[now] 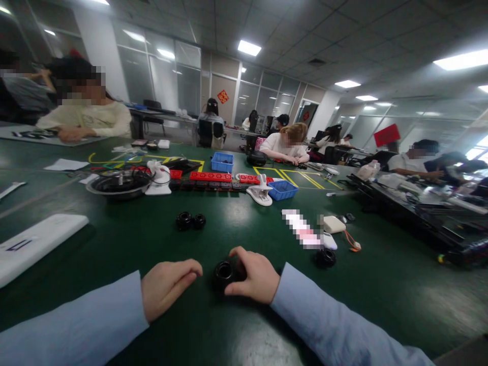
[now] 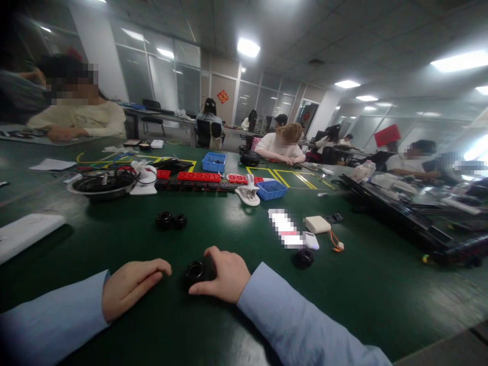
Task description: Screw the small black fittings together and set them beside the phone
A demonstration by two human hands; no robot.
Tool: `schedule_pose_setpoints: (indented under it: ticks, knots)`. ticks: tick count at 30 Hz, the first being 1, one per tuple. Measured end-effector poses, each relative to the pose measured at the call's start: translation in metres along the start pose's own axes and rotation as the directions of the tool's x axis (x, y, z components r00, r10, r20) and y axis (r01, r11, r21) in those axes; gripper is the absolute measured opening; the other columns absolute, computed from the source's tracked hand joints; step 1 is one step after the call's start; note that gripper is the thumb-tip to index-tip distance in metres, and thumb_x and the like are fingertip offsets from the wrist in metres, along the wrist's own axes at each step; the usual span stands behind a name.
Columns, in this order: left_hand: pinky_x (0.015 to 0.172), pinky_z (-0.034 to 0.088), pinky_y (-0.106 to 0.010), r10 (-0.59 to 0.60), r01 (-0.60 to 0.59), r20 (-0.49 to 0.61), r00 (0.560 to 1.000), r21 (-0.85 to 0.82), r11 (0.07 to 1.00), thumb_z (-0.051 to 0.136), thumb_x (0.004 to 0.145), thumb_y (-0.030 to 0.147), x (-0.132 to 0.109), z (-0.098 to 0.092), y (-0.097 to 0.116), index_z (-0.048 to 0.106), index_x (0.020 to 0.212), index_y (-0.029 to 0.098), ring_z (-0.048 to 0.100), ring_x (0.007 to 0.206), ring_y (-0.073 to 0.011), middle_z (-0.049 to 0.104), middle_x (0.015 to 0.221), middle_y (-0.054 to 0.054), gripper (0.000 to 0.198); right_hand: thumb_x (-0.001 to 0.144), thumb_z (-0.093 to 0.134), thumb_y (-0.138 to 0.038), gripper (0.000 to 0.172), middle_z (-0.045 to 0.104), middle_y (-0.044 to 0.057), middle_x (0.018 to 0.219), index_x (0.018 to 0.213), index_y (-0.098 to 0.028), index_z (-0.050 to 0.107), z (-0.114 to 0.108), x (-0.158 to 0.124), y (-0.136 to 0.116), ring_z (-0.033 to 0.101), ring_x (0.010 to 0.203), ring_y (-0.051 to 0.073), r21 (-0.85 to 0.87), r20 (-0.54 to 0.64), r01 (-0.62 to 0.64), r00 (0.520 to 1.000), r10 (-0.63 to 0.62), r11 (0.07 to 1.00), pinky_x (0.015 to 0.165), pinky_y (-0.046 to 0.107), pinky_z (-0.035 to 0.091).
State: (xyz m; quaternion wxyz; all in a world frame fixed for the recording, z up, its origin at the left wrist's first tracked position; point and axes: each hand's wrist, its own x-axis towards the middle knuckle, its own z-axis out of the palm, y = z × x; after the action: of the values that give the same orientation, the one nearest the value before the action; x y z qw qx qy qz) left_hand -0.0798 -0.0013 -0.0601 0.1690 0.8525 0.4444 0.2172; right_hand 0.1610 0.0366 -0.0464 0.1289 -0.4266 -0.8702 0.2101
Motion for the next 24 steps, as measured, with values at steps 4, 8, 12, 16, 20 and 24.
schedule_pose_setpoints:
  ticks: [4, 8, 12, 16, 20, 24]
  knots:
    - [0.07, 0.046, -0.03, -0.105, 0.097, -0.127, 0.986, -0.069, 0.993, 0.04, 0.085, 0.03, 0.003, 0.004, -0.001, 0.048, 0.115, 0.018, 0.056, 0.08, -0.018, 0.058, 0.09, -0.004, 0.033, 0.078, 0.059, -0.046, 0.048, 0.056, 0.007, 0.096, 0.114, -0.016, 0.048, 0.003, 0.0, -0.012, 0.052, 0.087, 0.02, 0.01, -0.221, 0.055, 0.974, -0.052, 0.998, 0.076, 0.033, 0.041]
    - [0.08, 0.046, -0.035, -0.093, 0.073, -0.131, 0.987, -0.144, 0.987, 0.044, 0.083, 0.028, 0.006, 0.007, -0.003, 0.048, 0.115, 0.018, 0.054, 0.09, -0.0198, 0.056, 0.098, -0.006, 0.033, 0.086, 0.049, -0.035, 0.029, 0.058, 0.008, 0.1, 0.108, -0.018, 0.056, 0.004, 0.002, -0.03, 0.05, 0.09, 0.02, -0.115, -0.148, 0.162, 0.973, -0.178, 0.98, 0.079, 0.032, 0.04]
    - [0.081, 0.047, -0.034, -0.056, 0.045, -0.065, 0.996, -0.159, 0.986, 0.045, 0.083, 0.026, 0.006, 0.006, -0.005, 0.051, 0.112, 0.018, 0.055, 0.089, -0.0186, 0.057, 0.099, -0.006, 0.031, 0.09, 0.041, -0.031, 0.026, 0.062, 0.006, 0.089, 0.103, -0.018, 0.06, 0.0, 0.0, -0.038, 0.051, 0.081, 0.018, -0.215, -0.049, 0.183, 0.979, -0.198, 0.959, 0.072, 0.03, 0.04]
    - [0.081, 0.047, -0.032, -0.016, 0.013, -0.029, 0.999, -0.108, 0.994, 0.045, 0.084, 0.025, 0.005, 0.004, -0.005, 0.054, 0.109, 0.018, 0.057, 0.09, -0.018, 0.059, 0.1, -0.006, 0.028, 0.089, 0.043, -0.03, 0.025, 0.064, 0.006, 0.086, 0.101, -0.018, 0.06, -0.007, -0.017, -0.04, 0.053, 0.078, 0.02, -0.322, -0.003, 0.164, 0.985, -0.174, 0.932, 0.067, 0.032, 0.04]
    - [0.081, 0.048, -0.032, -0.014, 0.016, 0.028, 1.0, -0.079, 0.997, 0.043, 0.085, 0.026, 0.006, 0.003, -0.006, 0.056, 0.107, 0.019, 0.057, 0.09, -0.0182, 0.06, 0.1, -0.006, 0.027, 0.085, 0.051, -0.038, 0.031, 0.065, 0.006, 0.089, 0.109, -0.019, 0.058, -0.017, -0.054, -0.036, 0.056, 0.08, 0.024, -0.351, 0.024, 0.068, 0.998, -0.063, 0.934, 0.064, 0.036, 0.045]
    - [0.082, 0.048, -0.033, -0.008, 0.013, 0.064, 0.998, -0.081, 0.997, 0.041, 0.086, 0.028, 0.006, 0.003, -0.007, 0.059, 0.105, 0.02, 0.057, 0.092, -0.0185, 0.061, 0.101, -0.006, 0.027, 0.082, 0.054, -0.041, 0.036, 0.066, 0.008, 0.096, 0.114, -0.024, 0.057, -0.031, -0.103, -0.018, 0.061, 0.083, 0.025, -0.283, 0.03, -0.055, 0.997, 0.066, 0.957, 0.067, 0.037, 0.053]
